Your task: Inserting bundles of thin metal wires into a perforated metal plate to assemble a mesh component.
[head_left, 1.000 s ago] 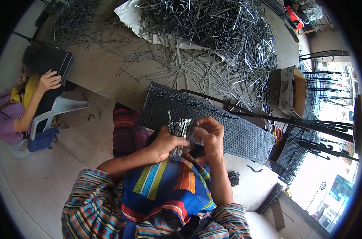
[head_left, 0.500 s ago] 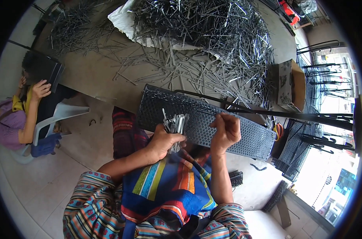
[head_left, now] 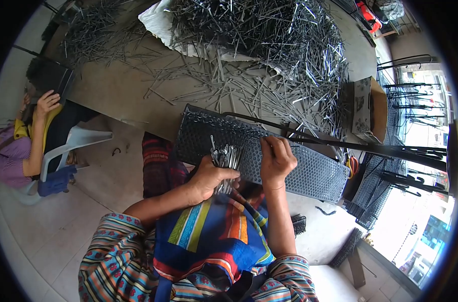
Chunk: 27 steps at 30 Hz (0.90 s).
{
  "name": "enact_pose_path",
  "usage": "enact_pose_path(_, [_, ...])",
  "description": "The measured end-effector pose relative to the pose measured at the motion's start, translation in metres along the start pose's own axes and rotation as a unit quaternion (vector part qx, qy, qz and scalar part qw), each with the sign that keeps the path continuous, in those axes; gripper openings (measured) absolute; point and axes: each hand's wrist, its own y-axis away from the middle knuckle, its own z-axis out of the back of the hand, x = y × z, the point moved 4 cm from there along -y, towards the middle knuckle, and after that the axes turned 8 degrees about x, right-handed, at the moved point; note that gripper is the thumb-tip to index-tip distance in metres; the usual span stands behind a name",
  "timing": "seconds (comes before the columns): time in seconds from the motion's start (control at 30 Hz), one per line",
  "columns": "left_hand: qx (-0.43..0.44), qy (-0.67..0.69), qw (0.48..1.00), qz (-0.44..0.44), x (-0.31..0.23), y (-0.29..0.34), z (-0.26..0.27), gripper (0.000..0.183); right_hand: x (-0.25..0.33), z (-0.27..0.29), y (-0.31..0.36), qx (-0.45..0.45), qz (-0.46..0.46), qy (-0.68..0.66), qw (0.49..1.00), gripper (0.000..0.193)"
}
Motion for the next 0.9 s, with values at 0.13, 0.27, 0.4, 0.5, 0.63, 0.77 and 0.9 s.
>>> enact_pose_path(0.13, [-0.02, 0.011, 1.0, 0.008, 0.0, 0.0, -0.002, 0.018, 0.003, -0.002, -0.013, 0.049, -0.018, 0.076, 0.996, 0.008])
enact_pose_path(0.27, [-0.016, 0.01, 1.0, 0.015, 0.003, -0.002, -0.002, 0.021, 0.004, 0.004, -0.013, 0.069, -0.025, 0.067, 0.995, 0.008])
enact_pose_path(0.4, [-0.021, -0.013, 1.0, 0.005, 0.007, -0.003, 0.001, 0.021, 0.002, 0.002, -0.005, 0.074, -0.041, 0.059, 0.995, 0.007])
enact_pose_path(0.5, [-0.02, -0.027, 0.999, 0.009, 0.008, -0.002, 0.002, 0.022, 0.002, -0.007, -0.005, 0.122, -0.013, 0.127, 0.984, 0.007])
enact_pose_path(0.63, [-0.013, -0.022, 1.0, 0.004, 0.007, 0.001, 0.0, 0.024, 0.008, 0.0, -0.002, 0.098, -0.028, 0.116, 0.988, 0.014])
enact_pose_path(0.77, [0.003, -0.051, 0.999, -0.003, 0.007, 0.001, -0.003, 0.026, 0.011, -0.01, 0.014, 0.273, -0.241, -0.184, 0.913, 0.024])
enact_pose_path(0.9, [0.013, -0.037, 0.999, -0.009, 0.003, 0.001, -0.009, 0.028, 0.002, -0.014, 0.037, 0.219, -0.33, -0.297, 0.869, 0.022])
